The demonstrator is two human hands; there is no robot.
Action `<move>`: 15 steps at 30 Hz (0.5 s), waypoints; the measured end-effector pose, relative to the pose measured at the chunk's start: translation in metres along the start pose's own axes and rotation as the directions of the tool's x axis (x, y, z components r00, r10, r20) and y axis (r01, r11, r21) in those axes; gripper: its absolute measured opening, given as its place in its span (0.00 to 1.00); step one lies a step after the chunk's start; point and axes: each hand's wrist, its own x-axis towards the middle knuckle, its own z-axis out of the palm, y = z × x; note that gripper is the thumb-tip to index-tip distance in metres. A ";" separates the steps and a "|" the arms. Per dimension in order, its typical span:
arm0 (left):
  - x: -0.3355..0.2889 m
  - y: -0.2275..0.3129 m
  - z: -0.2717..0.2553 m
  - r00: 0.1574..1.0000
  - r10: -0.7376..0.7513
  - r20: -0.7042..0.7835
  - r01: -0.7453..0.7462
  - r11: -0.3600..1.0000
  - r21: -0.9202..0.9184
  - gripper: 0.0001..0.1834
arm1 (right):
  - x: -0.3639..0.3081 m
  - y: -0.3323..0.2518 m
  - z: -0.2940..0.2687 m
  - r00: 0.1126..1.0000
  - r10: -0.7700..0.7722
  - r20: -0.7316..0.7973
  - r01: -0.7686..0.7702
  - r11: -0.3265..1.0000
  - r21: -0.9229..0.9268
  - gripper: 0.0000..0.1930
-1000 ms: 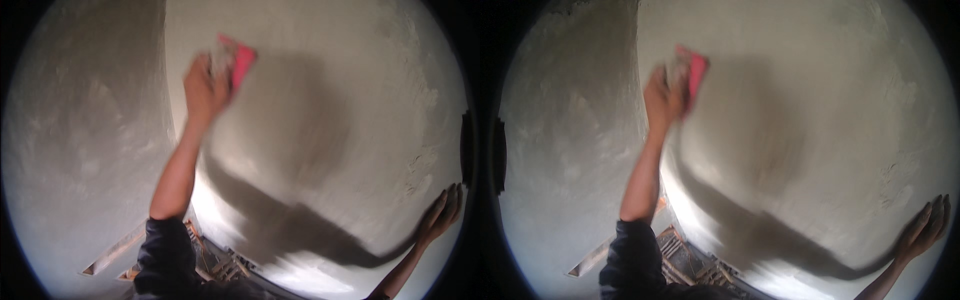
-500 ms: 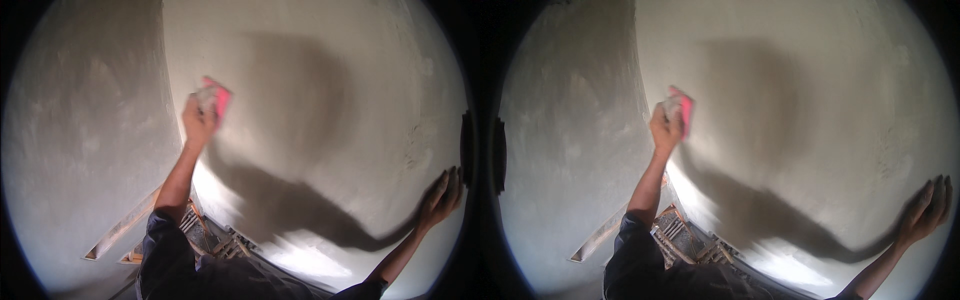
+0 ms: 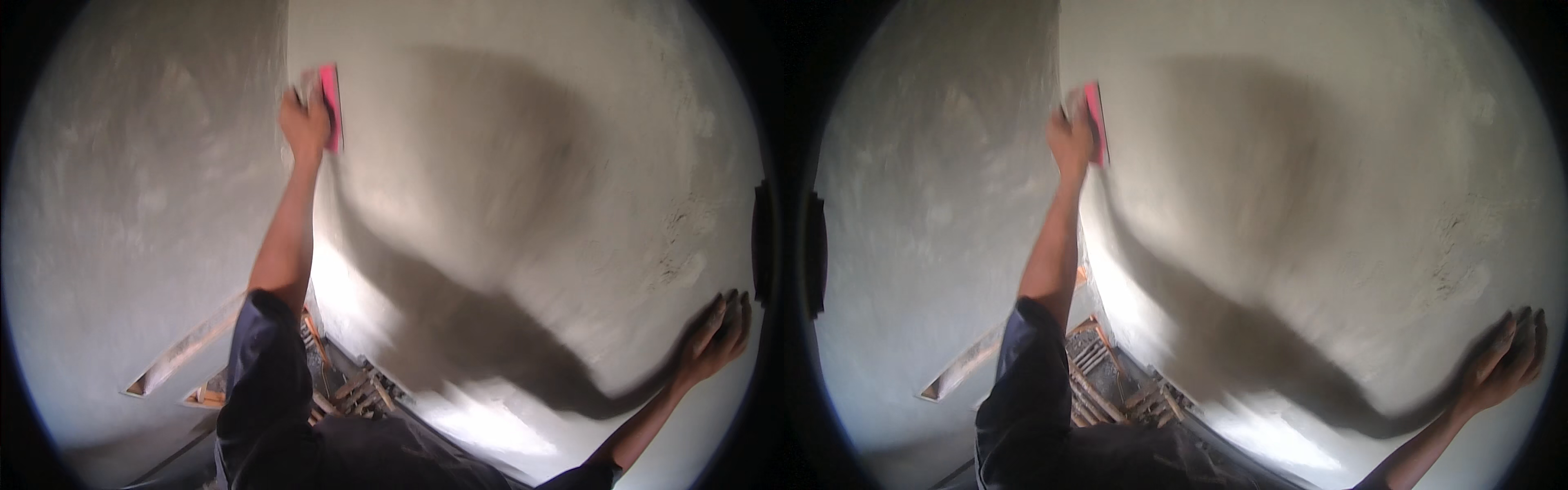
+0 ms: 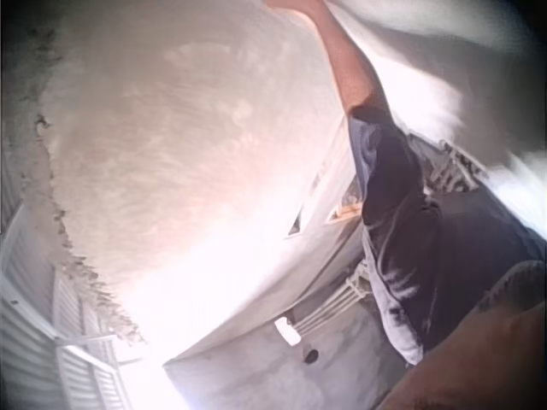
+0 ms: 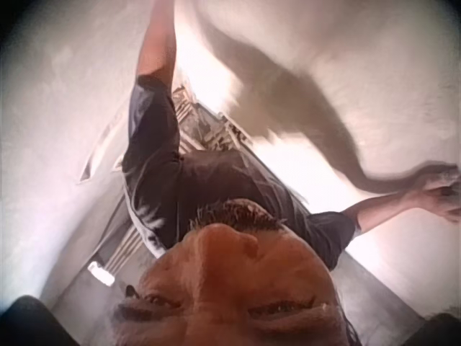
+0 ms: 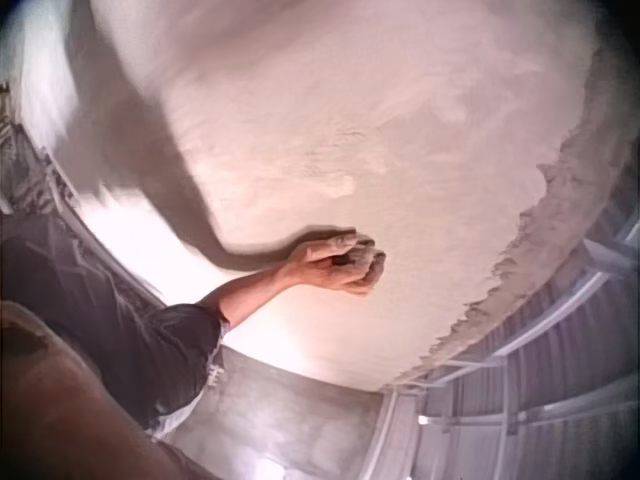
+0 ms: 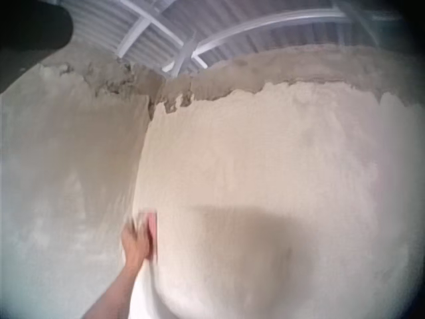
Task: The person smooths a curved ceiling surface using a pink trowel, working in circular and sweeping motions. They occasionally dip the trowel into a yellow container held in the other hand, likely to apply water or compound, then continue smoothing the surface.
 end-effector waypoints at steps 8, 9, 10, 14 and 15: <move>-0.045 0.005 -0.003 0.961 0.276 0.005 -0.276 0.961 0.025 0.14 | 0.000 -0.025 -0.001 0.990 0.139 -0.035 -0.132 0.979 0.157 0.20; -0.005 -0.010 0.000 0.984 0.170 -0.054 -0.156 0.968 0.195 0.13 | 0.000 -0.018 0.001 0.994 0.104 -0.024 -0.101 0.988 0.118 0.19; 0.033 0.010 0.007 0.995 0.087 -0.043 -0.082 0.991 0.104 0.13 | -0.005 -0.010 0.003 0.997 0.079 -0.011 -0.079 0.995 0.068 0.18; 0.015 0.073 0.029 0.957 0.278 0.088 -0.282 0.958 0.040 0.13 | -0.003 -0.020 0.000 0.986 0.163 -0.013 -0.163 0.986 0.046 0.16; -0.022 0.065 0.016 0.933 0.323 0.158 -0.315 0.946 -0.069 0.14 | -0.005 -0.017 -0.003 0.987 0.162 -0.010 -0.161 0.985 0.061 0.16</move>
